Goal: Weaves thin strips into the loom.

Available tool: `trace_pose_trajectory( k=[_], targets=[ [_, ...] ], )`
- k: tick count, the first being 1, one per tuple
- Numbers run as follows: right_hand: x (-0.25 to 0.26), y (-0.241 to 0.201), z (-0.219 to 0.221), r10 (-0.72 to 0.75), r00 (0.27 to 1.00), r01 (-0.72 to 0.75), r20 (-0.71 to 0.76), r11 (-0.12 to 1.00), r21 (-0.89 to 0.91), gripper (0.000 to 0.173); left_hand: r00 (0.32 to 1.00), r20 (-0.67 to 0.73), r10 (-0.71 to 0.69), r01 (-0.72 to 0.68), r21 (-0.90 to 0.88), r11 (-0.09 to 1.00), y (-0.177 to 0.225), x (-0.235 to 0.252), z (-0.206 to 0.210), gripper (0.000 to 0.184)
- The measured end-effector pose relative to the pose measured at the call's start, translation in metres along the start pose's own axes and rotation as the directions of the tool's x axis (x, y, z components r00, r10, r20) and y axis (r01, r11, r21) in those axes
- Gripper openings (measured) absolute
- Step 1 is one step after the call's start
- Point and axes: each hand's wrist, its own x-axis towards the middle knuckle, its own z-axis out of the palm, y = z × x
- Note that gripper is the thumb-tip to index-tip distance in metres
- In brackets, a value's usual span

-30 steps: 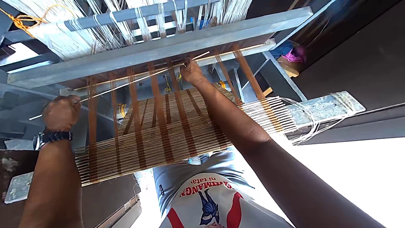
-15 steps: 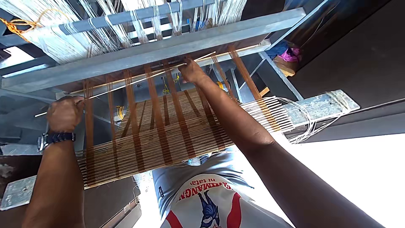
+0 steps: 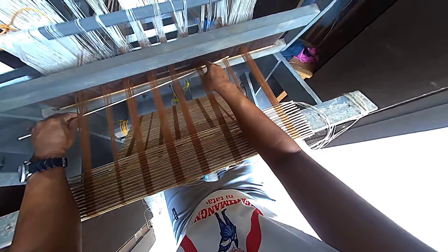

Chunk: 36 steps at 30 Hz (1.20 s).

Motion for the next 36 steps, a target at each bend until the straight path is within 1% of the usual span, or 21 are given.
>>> trace_pose_trajectory(
  k=[3,7,10,14,19,21,22,24,26,31,34,36],
  targets=[
    [-0.002,0.002,-0.008,0.039,0.999,-0.039,0.002,0.999,-0.017,0.049,1.000,0.030,-0.007,0.007,0.006,1.000,-0.009,-0.004,-0.001,0.022],
    [0.006,0.015,-0.015,0.070,0.997,-0.070,-0.011,0.997,-0.020,0.047,0.998,0.051,-0.048,0.047,0.027,0.999,-0.024,-0.013,-0.004,0.023],
    [0.010,0.020,-0.017,0.067,0.998,-0.068,-0.014,0.997,-0.029,0.046,0.996,0.049,-0.068,0.067,0.007,0.998,-0.018,-0.017,-0.008,0.024],
    [0.008,0.022,-0.021,0.083,0.996,-0.083,-0.015,0.996,-0.037,0.046,0.998,0.030,-0.061,0.061,0.007,0.998,-0.009,-0.016,-0.009,0.023],
    [0.003,0.027,-0.026,0.100,0.995,-0.100,-0.008,0.993,-0.055,0.050,0.999,0.033,-0.040,0.042,-0.083,0.996,0.005,-0.008,-0.012,0.020],
    [-0.003,0.029,-0.027,0.091,0.996,-0.091,-0.005,0.994,-0.065,0.046,0.999,0.031,-0.009,0.014,-0.139,0.990,0.006,-0.007,-0.011,0.023],
    [-0.006,0.029,-0.028,0.087,0.996,-0.086,0.002,0.992,-0.090,0.041,0.999,0.040,-0.004,0.011,-0.158,0.987,0.006,-0.007,-0.010,0.027],
    [-0.013,0.029,-0.027,0.079,0.997,-0.078,0.003,0.984,-0.162,0.030,0.998,0.059,0.004,0.007,-0.192,0.981,0.009,-0.007,-0.011,0.035],
    [-0.021,0.031,-0.026,0.059,0.998,-0.060,-0.015,0.970,-0.236,0.023,0.997,0.073,0.035,-0.019,-0.204,0.979,0.015,-0.009,-0.015,0.036],
    [-0.053,0.054,-0.024,-0.006,0.999,-0.008,-0.044,0.951,-0.308,0.023,0.984,0.082,0.155,-0.138,-0.185,0.973,0.013,-0.032,-0.007,0.025],
    [-0.077,0.068,-0.025,-0.022,0.999,0.007,-0.042,0.950,-0.313,0.020,0.986,0.097,0.134,-0.119,-0.150,0.982,0.019,-0.054,-0.007,0.022],
    [-0.091,0.077,-0.025,-0.028,0.999,0.019,-0.027,0.956,-0.293,0.020,0.987,0.098,0.124,-0.111,-0.129,0.985,0.024,-0.069,-0.009,0.025]
  ],
)
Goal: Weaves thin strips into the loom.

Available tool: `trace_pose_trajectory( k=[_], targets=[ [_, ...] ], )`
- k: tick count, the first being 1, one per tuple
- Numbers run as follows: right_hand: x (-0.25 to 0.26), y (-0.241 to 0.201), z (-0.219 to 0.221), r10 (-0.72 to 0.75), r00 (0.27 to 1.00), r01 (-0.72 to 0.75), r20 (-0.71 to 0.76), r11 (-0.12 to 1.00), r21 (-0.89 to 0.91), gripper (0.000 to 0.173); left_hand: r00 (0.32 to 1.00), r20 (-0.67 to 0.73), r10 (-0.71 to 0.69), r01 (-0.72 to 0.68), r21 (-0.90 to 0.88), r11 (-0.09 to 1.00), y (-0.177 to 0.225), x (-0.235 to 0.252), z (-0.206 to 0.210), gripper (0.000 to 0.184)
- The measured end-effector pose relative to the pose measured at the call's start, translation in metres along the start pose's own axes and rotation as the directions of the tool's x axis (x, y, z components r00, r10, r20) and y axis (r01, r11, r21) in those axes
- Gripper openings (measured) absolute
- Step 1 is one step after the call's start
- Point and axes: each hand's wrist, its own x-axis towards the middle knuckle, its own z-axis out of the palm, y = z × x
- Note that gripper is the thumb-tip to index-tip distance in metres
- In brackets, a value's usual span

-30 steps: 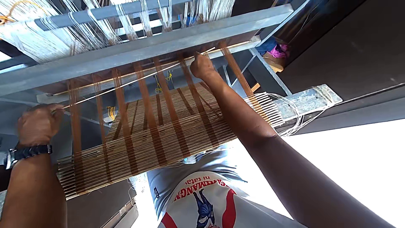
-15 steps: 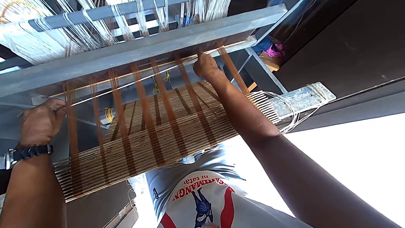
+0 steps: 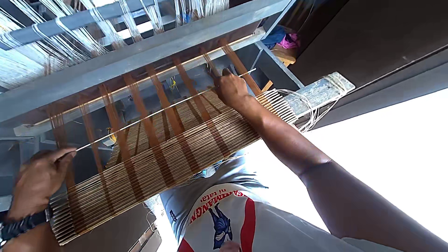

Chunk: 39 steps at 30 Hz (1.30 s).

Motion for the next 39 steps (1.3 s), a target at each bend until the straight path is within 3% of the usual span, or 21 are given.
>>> trace_pose_trajectory(
  k=[13,18,20,22,26,36,39],
  targets=[
    [-0.049,0.042,0.024,-0.019,0.983,0.038,-0.181,0.994,0.103,0.020,0.999,-0.053,-0.005,0.003,-0.028,1.000,0.022,-0.064,0.011,0.033],
    [-0.056,0.060,0.026,-0.137,0.965,0.173,-0.225,0.974,0.149,0.022,0.998,-0.055,0.037,-0.038,-0.024,0.999,0.021,-0.069,0.013,0.035],
    [-0.054,0.071,0.026,-0.148,0.957,0.189,-0.251,0.971,0.147,0.031,0.998,-0.054,0.035,-0.036,-0.023,0.999,0.021,-0.069,0.013,0.035],
    [-0.052,0.085,0.026,-0.139,0.963,0.166,-0.230,0.981,0.101,0.036,0.998,-0.054,0.031,-0.032,-0.022,0.999,0.021,-0.069,0.013,0.034],
    [-0.061,0.093,0.031,-0.133,0.957,0.144,-0.257,0.989,0.024,0.027,0.997,-0.075,0.034,-0.035,-0.024,0.999,0.017,-0.075,0.015,0.034],
    [-0.087,0.084,0.056,-0.020,0.908,0.051,-0.418,0.997,0.061,0.032,0.995,-0.103,0.005,-0.007,-0.012,1.000,0.020,-0.085,0.019,0.035],
    [-0.086,0.078,0.052,-0.035,0.929,0.053,-0.368,0.998,0.038,0.038,0.996,-0.088,0.017,-0.018,-0.007,1.000,0.021,-0.081,0.019,0.036]
  ],
)
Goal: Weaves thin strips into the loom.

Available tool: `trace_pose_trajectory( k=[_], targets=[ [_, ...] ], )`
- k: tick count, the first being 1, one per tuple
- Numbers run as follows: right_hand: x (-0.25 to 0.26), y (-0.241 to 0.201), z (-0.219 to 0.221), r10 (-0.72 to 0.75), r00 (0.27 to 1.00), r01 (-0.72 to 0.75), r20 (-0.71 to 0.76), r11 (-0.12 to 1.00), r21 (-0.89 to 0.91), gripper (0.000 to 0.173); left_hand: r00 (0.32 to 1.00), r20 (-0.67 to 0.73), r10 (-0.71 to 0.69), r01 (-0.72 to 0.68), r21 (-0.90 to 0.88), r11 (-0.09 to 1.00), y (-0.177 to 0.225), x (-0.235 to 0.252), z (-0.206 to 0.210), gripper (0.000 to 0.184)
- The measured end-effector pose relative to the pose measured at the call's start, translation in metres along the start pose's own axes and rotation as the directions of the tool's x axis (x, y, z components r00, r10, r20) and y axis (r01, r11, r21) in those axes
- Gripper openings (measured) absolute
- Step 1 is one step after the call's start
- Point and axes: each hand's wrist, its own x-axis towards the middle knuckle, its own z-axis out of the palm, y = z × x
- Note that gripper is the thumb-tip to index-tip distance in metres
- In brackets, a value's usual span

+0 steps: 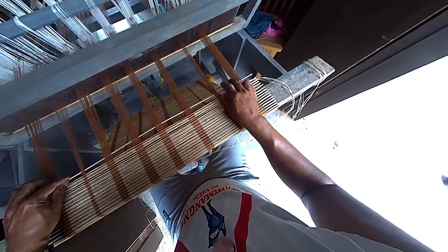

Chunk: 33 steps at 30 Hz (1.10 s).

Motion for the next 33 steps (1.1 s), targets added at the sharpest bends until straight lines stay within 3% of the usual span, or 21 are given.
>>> trace_pose_trajectory(
  k=[4,11,16,21,26,29,33],
  targets=[
    [0.003,-0.002,0.005,-0.037,0.999,0.037,0.008,0.999,-0.038,0.035,0.998,0.026,0.050,-0.050,-0.013,0.999,-0.008,0.003,0.000,0.039],
    [0.002,-0.004,0.013,0.041,0.992,-0.044,-0.116,0.999,-0.027,0.030,0.984,0.126,0.129,-0.122,-0.058,0.991,-0.016,0.014,-0.008,0.043],
    [0.001,-0.001,0.014,0.035,0.992,-0.032,-0.122,0.999,0.024,0.030,0.994,0.034,0.103,-0.101,-0.059,0.993,-0.011,0.005,-0.001,0.041],
    [0.008,0.043,-0.014,0.042,0.984,0.021,-0.172,0.937,0.347,0.029,0.997,-0.047,0.053,-0.056,-0.058,0.997,-0.008,-0.006,0.007,0.037],
    [0.025,0.096,-0.064,0.098,0.972,-0.037,-0.211,0.960,0.276,0.036,0.996,-0.088,0.018,-0.022,-0.049,0.999,0.004,-0.005,0.005,0.033],
    [0.037,0.101,-0.079,-0.021,0.992,0.048,-0.124,0.975,0.219,0.038,0.996,-0.092,0.012,-0.017,-0.053,0.998,0.005,-0.004,0.006,0.034],
    [0.055,0.091,-0.069,-0.229,0.960,0.203,0.160,0.965,0.165,0.042,0.998,-0.064,0.002,-0.005,-0.040,0.999,0.009,-0.004,0.002,0.036]
  ],
)
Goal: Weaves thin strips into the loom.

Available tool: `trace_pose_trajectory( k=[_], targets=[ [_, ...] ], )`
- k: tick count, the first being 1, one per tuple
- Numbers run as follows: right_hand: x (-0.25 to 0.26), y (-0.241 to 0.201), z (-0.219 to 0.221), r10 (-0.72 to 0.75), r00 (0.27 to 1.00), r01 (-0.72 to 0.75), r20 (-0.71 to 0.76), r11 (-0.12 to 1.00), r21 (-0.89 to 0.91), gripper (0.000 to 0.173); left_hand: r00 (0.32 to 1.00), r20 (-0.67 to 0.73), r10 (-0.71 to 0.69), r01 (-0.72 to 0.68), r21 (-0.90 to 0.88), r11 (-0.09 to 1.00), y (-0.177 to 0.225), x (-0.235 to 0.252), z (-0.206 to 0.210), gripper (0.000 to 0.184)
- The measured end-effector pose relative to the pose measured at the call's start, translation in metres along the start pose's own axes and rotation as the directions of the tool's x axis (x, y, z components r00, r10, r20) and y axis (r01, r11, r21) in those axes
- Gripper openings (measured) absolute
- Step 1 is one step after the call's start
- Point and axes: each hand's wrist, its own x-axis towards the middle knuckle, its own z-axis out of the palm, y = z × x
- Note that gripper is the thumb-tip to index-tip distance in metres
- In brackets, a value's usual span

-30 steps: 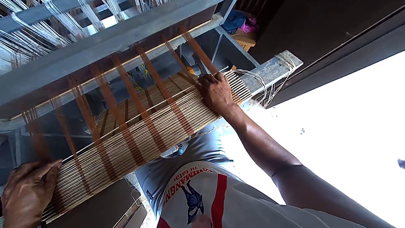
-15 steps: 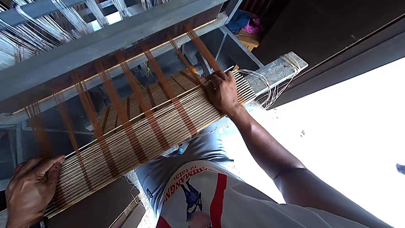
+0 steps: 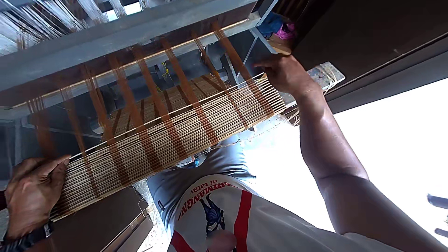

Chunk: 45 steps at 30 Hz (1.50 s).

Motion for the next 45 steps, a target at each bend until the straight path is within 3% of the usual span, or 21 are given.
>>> trace_pose_trajectory(
  k=[3,10,14,22,25,28,31,45],
  targets=[
    [0.003,-0.002,0.020,-0.019,0.993,0.025,0.119,0.998,-0.051,0.044,1.000,0.002,0.010,-0.010,0.014,1.000,0.004,-0.002,-0.004,0.036],
    [-0.022,-0.005,0.024,-0.051,0.998,0.053,0.034,0.997,-0.062,0.041,1.000,-0.020,0.024,-0.024,-0.013,1.000,0.011,-0.005,-0.004,0.033],
    [-0.020,-0.009,0.018,-0.031,0.996,0.037,0.080,0.997,-0.066,0.035,0.999,-0.031,-0.007,0.007,-0.022,1.000,0.021,-0.002,-0.010,0.025],
    [-0.004,-0.002,0.034,-0.226,0.974,0.226,0.004,0.973,-0.054,0.034,0.936,-0.063,-0.347,0.342,-0.077,0.936,-0.018,-0.001,-0.053,0.035],
    [-0.003,-0.006,0.039,-0.230,0.973,0.231,0.026,0.971,-0.056,0.034,0.895,0.021,-0.446,0.446,-0.079,0.891,-0.033,-0.005,-0.065,0.032],
    [-0.001,-0.003,0.046,-0.215,0.976,0.216,0.032,0.976,-0.033,0.033,0.885,0.162,-0.436,0.451,-0.077,0.889,-0.040,-0.006,-0.062,0.031],
    [0.000,-0.004,0.049,-0.203,0.979,0.203,0.024,0.979,-0.013,0.034,0.902,0.217,-0.373,0.400,-0.095,0.912,-0.039,-0.005,-0.051,0.030],
    [-0.001,-0.009,0.045,-0.191,0.981,0.192,0.016,0.981,-0.007,0.034,0.926,0.250,-0.283,0.310,-0.075,0.948,-0.035,0.000,-0.043,0.023]
  ],
)
